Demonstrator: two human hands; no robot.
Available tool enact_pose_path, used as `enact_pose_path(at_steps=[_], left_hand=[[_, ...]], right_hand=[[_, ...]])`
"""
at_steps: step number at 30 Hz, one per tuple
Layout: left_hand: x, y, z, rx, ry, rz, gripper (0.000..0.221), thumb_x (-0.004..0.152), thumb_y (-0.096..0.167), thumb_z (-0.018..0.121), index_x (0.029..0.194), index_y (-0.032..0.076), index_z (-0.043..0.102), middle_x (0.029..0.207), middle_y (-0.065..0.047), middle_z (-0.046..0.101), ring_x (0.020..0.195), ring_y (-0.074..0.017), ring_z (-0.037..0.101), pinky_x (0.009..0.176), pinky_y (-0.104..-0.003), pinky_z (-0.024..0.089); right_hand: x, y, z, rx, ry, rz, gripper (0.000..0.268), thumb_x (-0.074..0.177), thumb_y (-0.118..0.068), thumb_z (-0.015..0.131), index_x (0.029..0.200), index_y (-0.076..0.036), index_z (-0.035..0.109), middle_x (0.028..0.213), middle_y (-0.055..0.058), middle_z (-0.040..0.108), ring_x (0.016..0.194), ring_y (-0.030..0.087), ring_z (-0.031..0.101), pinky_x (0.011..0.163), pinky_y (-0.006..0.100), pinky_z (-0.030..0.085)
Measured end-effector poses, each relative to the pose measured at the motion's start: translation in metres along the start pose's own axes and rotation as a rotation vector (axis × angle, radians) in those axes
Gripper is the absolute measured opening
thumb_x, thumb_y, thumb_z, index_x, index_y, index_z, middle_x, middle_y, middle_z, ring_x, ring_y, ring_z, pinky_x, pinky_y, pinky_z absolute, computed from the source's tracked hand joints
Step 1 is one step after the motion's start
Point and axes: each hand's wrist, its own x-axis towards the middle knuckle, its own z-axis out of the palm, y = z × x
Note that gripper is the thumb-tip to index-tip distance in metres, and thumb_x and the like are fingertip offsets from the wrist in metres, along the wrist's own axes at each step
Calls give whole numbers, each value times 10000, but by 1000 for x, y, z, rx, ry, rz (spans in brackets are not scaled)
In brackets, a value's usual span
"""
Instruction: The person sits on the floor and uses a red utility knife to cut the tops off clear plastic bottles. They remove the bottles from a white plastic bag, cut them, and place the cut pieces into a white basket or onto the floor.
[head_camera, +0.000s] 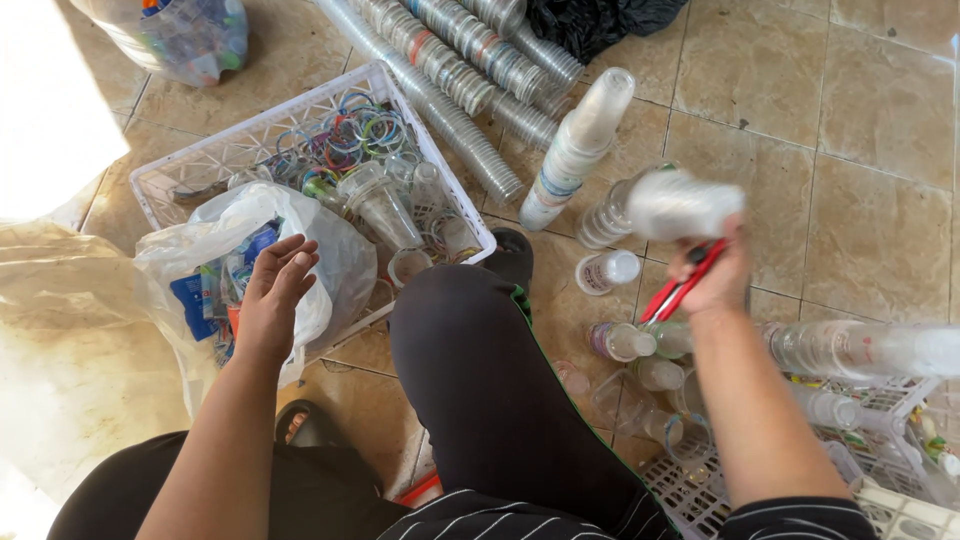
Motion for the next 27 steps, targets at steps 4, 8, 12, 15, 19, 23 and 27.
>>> enact_pose_path(at_steps=[4, 8, 12, 15, 19, 23, 27], left_hand=[[0, -3, 1, 17, -11, -7, 558, 1028, 334, 604, 1471, 31, 449, 1403, -227, 556, 1373, -381, 492, 1143, -580, 351], [-6, -3, 1, -5, 31, -22, 546, 1018, 296, 608, 1461, 12, 463, 1389, -240, 571, 1360, -384, 501, 1132, -587, 358], [0, -16, -4, -23, 59, -58, 550, 1001, 277, 624, 1461, 14, 474, 1375, -223, 587, 1350, -340, 511, 1125, -549, 374], [0, -10, 1, -26, 82, -75, 551, 981, 267, 647, 1452, 23, 497, 1351, -200, 617, 1318, -297, 528, 1112, -523, 392], [6, -13, 3, -52, 81, -89, 543, 975, 260, 658, 1444, 29, 514, 1332, -171, 637, 1292, -259, 535, 1109, -492, 403], [9, 4, 13, -53, 49, -155, 538, 932, 251, 613, 1413, 23, 533, 1365, -175, 636, 1326, -273, 548, 1115, -456, 392], [5, 12, 16, -38, 33, -195, 532, 905, 240, 566, 1389, 20, 537, 1380, -143, 634, 1321, -253, 568, 1100, -393, 404]], right_hand=[[1, 88, -8, -19, -2, 163, 536, 745, -749, 726, 915, -249, 633, 707, 42, 694, 360, 111, 471, 327, 213, 330], [30, 169, -20, -111, 67, 312, 578, 770, -705, 746, 941, -198, 529, 679, 59, 645, 387, 126, 474, 338, 233, 303], [52, 197, -10, -198, 104, 364, 575, 781, -706, 752, 901, -201, 506, 635, 56, 553, 403, 157, 465, 345, 255, 288], [62, 205, -11, -237, 103, 360, 579, 774, -729, 759, 885, -231, 487, 640, 51, 522, 410, 173, 466, 342, 263, 282], [68, 203, -19, -246, 131, 345, 602, 779, -732, 764, 831, -205, 479, 610, 44, 506, 400, 178, 457, 341, 266, 282], [81, 200, -41, -178, 213, 356, 546, 782, -678, 750, 917, -189, 548, 668, 29, 507, 420, 141, 389, 372, 269, 248], [80, 209, -49, -103, 217, 366, 488, 780, -613, 718, 1067, -231, 617, 800, 6, 551, 438, 77, 314, 388, 244, 201]])
